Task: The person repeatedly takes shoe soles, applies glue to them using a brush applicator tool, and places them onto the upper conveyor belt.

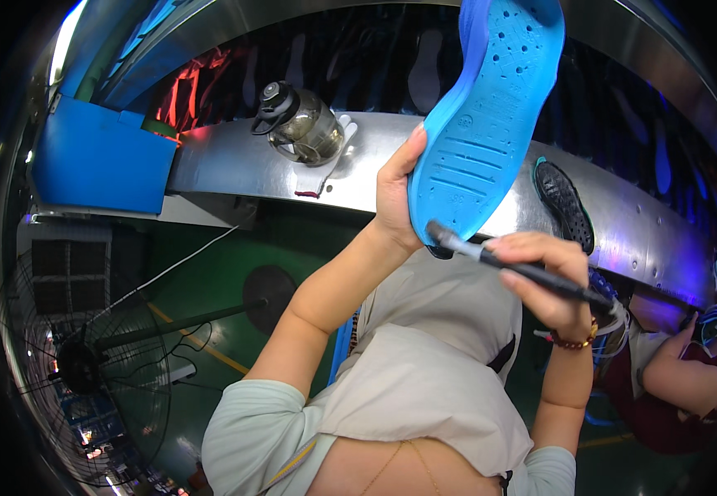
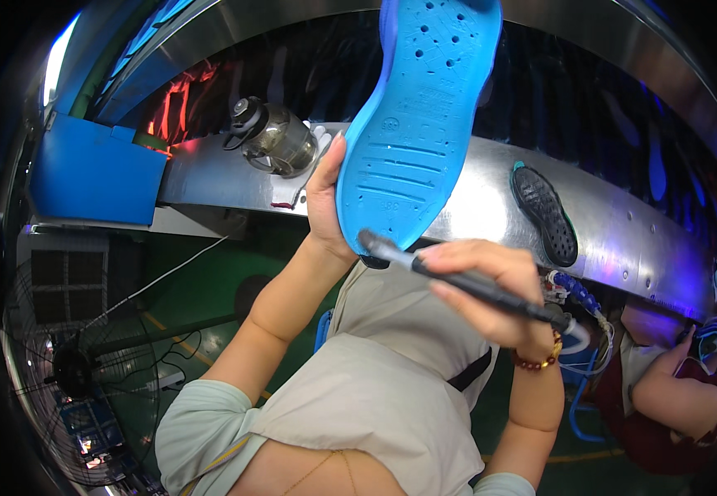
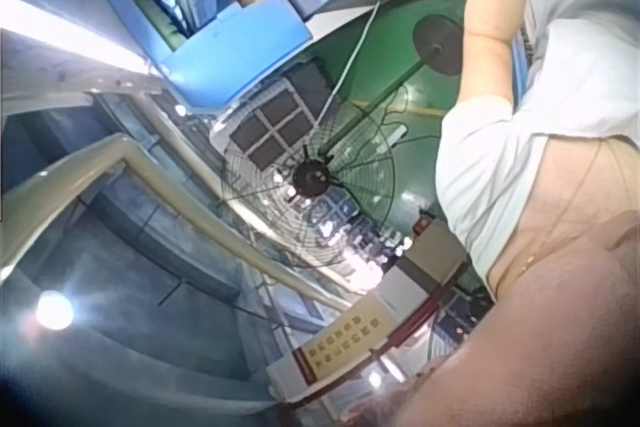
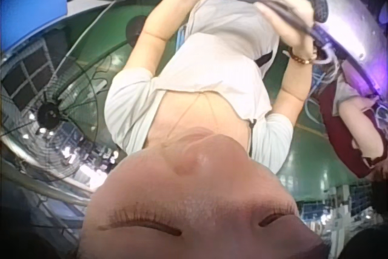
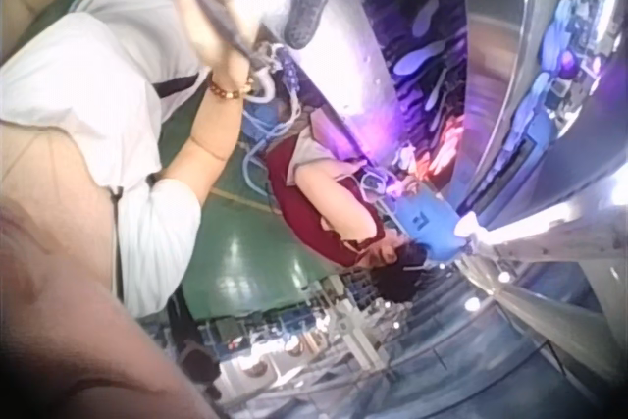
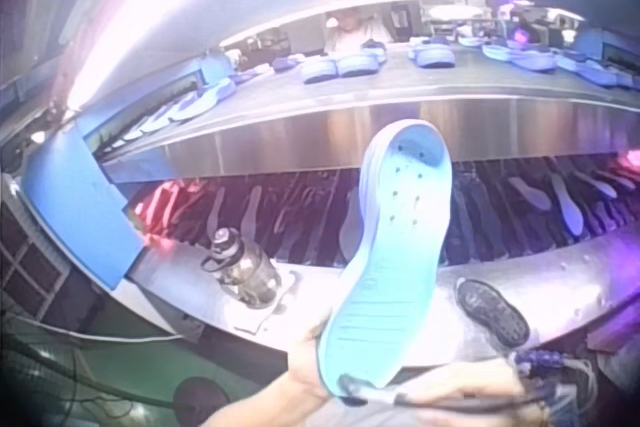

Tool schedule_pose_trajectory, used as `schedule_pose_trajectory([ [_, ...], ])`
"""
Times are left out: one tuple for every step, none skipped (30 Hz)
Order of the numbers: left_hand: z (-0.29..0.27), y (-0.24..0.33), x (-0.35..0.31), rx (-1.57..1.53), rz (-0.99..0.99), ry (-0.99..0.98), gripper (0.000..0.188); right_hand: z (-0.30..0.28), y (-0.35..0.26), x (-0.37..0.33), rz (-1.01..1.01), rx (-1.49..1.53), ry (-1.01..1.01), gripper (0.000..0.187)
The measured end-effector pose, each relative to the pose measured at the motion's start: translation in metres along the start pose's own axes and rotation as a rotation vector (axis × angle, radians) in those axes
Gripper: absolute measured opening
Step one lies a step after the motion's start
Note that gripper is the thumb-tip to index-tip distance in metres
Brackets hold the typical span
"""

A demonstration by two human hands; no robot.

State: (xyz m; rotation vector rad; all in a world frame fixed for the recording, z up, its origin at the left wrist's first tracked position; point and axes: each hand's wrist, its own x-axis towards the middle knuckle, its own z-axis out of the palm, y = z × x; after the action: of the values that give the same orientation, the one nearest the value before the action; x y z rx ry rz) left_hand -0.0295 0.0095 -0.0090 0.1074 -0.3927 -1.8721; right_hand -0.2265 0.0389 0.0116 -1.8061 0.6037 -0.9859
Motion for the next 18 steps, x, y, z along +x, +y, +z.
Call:
schedule_pose_trajectory([
  [-0.001, 0.001, 0.001, 0.004, 0.004, 0.001, 0.05, 0.003, -0.004, -0.001, -0.049, -0.049, -0.052, 0.018],
  [-0.004, 0.002, 0.001, -0.056, -0.066, 0.009, 0.051, 0.002, -0.013, 0.001, -0.073, -0.064, -0.149, 0.019],
  [-0.007, 0.004, 0.001, -0.117, -0.136, 0.018, 0.052, 0.0, -0.021, 0.003, -0.096, -0.078, -0.245, 0.02],
  [-0.013, 0.006, 0.001, -0.097, -0.203, 0.0, 0.049, -0.001, -0.02, 0.003, -0.111, -0.03, -0.31, 0.021],
  [-0.007, 0.006, 0.001, -0.101, -0.204, 0.0, 0.049, -0.006, -0.017, 0.001, -0.107, -0.032, -0.31, 0.021],
  [0.0, 0.008, 0.0, 0.027, -0.32, 0.072, 0.047, -0.012, -0.014, 0.002, -0.085, -0.121, -0.197, 0.021],
  [0.007, 0.01, -0.001, 0.154, -0.436, 0.144, 0.046, -0.015, -0.011, 0.003, -0.061, -0.212, -0.083, 0.021],
  [0.013, 0.01, 0.0, 0.269, -0.533, 0.223, 0.046, -0.012, -0.004, 0.003, -0.019, -0.143, -0.131, 0.02],
  [0.005, 0.009, 0.002, 0.311, -0.627, 0.2, 0.05, -0.011, -0.003, 0.003, -0.018, -0.164, -0.232, 0.019],
  [0.006, 0.009, 0.002, 0.417, -0.662, 0.216, 0.052, -0.014, -0.006, 0.003, -0.01, -0.247, -0.325, 0.018],
  [0.009, 0.012, -0.001, 0.526, -0.697, 0.232, 0.054, -0.016, -0.014, 0.005, -0.004, -0.327, -0.417, 0.017],
  [0.007, 0.014, -0.003, 0.515, -0.705, 0.229, 0.054, -0.022, -0.02, 0.007, 0.024, -0.396, -0.514, 0.015],
  [0.004, 0.016, -0.003, 0.527, -0.761, 0.234, 0.056, -0.024, -0.017, 0.007, -0.031, -0.301, -0.473, 0.015],
  [0.003, 0.017, -0.003, 0.543, -0.819, 0.237, 0.059, -0.026, -0.014, 0.007, 0.013, -0.281, -0.425, 0.015],
  [0.004, 0.017, -0.002, 0.534, -0.829, 0.232, 0.059, -0.026, -0.01, 0.006, 0.056, -0.26, -0.376, 0.016],
  [0.007, 0.016, -0.001, 0.636, -0.838, 0.218, 0.059, -0.024, -0.004, 0.004, 0.071, -0.255, -0.396, 0.016],
  [0.01, 0.018, 0.0, 0.739, -0.839, 0.206, 0.06, -0.026, -0.005, 0.004, 0.077, -0.255, -0.397, 0.016],
  [0.013, 0.02, -0.001, 0.794, -0.859, 0.203, 0.06, -0.028, -0.006, 0.004, 0.084, -0.394, -0.512, 0.015],
])
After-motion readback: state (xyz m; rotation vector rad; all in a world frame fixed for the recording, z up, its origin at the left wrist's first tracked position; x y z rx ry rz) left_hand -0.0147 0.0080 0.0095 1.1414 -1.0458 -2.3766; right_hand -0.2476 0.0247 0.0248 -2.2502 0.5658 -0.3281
